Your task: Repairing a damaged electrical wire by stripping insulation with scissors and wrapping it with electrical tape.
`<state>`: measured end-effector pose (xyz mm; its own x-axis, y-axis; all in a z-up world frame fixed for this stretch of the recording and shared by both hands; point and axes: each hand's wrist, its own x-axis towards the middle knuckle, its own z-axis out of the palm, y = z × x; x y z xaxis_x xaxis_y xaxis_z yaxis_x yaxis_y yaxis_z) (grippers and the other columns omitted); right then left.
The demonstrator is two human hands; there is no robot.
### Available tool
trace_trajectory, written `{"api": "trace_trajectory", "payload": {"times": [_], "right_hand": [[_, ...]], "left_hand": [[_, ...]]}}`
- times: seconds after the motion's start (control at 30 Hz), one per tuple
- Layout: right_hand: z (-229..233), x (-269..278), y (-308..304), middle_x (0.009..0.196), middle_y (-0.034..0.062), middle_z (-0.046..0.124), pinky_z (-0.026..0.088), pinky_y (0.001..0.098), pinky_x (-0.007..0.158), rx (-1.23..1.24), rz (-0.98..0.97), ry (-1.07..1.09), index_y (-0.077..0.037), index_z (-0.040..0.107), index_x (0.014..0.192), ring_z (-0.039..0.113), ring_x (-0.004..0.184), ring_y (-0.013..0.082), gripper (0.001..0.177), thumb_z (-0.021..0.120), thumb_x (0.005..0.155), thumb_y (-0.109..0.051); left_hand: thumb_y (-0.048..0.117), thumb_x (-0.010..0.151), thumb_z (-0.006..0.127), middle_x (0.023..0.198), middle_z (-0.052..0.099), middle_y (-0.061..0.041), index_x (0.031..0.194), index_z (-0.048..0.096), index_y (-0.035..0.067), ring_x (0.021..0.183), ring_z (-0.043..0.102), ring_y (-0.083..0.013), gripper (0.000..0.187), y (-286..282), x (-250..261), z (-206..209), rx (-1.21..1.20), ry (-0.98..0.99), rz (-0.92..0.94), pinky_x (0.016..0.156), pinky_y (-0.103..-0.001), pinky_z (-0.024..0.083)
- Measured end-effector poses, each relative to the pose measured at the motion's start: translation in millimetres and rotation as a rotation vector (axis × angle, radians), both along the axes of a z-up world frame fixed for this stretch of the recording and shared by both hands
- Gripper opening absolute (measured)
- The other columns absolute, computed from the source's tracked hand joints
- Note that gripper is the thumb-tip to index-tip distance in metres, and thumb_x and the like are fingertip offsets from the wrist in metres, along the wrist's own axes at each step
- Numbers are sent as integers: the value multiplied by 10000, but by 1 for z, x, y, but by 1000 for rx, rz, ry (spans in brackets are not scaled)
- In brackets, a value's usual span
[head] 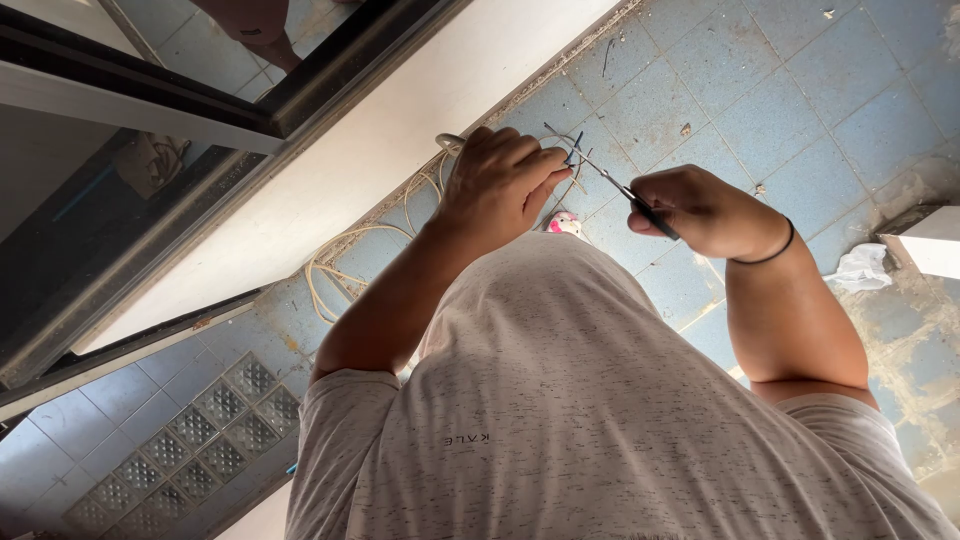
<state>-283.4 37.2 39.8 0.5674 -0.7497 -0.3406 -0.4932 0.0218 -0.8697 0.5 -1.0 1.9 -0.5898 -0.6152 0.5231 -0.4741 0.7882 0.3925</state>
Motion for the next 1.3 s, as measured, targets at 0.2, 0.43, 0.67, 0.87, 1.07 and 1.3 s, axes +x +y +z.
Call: {"api": "trace_trajectory", "payload": {"times": [0.2, 0.43, 0.67, 0.87, 1.07, 1.3], "right_hand": [[-22, -8, -8, 609, -17, 440, 336, 306, 529, 194, 1, -170, -60, 509, 719, 372, 579, 111, 221, 495, 932, -119], [-3, 13, -13, 609, 1, 520, 408, 305, 571, 145, -52, 67, -53, 583, 726, 459, 596, 122, 298, 505, 978, -191], [-25, 23, -10, 624, 17, 514, 403, 316, 574, 134, -101, 28, -30, 565, 720, 438, 606, 123, 382, 538, 1023, -261], [-70, 25, 4, 598, -14, 471, 313, 275, 438, 182, -176, -169, -68, 576, 759, 377, 498, 82, 368, 517, 1015, -326], [-78, 52, 26, 637, -24, 418, 230, 242, 411, 424, -376, -483, -72, 521, 805, 312, 494, 65, 433, 570, 1013, -448], [-82, 82, 41, 741, 2, 484, 277, 264, 446, 415, -524, -652, -76, 528, 833, 365, 521, 82, 493, 565, 998, -538]], "left_hand": [[242, 986, 756, 763, 633, -11, 1016, 738, 102, 721, 564, -153, 144, -4, -2, -6, 22, -115, 8, 764, -365, 441], [242, 972, 726, 816, 684, -36, 1012, 745, 82, 773, 602, -175, 166, -5, -7, -10, 6, -194, 49, 818, -386, 463], [226, 970, 740, 772, 656, -22, 983, 745, 88, 753, 600, -174, 138, -10, 1, -10, 25, -174, 38, 811, -400, 451], [212, 981, 751, 781, 642, -10, 982, 724, 101, 768, 608, -171, 114, -13, 7, -11, 61, -28, 17, 830, -382, 456], [187, 978, 759, 767, 647, -10, 1001, 720, 92, 739, 611, -174, 105, -14, 6, -18, 93, 54, 11, 798, -380, 457], [167, 974, 769, 783, 662, -17, 1033, 704, 72, 684, 604, -167, 130, -16, -3, -27, 74, 182, 22, 673, -351, 453]]}}
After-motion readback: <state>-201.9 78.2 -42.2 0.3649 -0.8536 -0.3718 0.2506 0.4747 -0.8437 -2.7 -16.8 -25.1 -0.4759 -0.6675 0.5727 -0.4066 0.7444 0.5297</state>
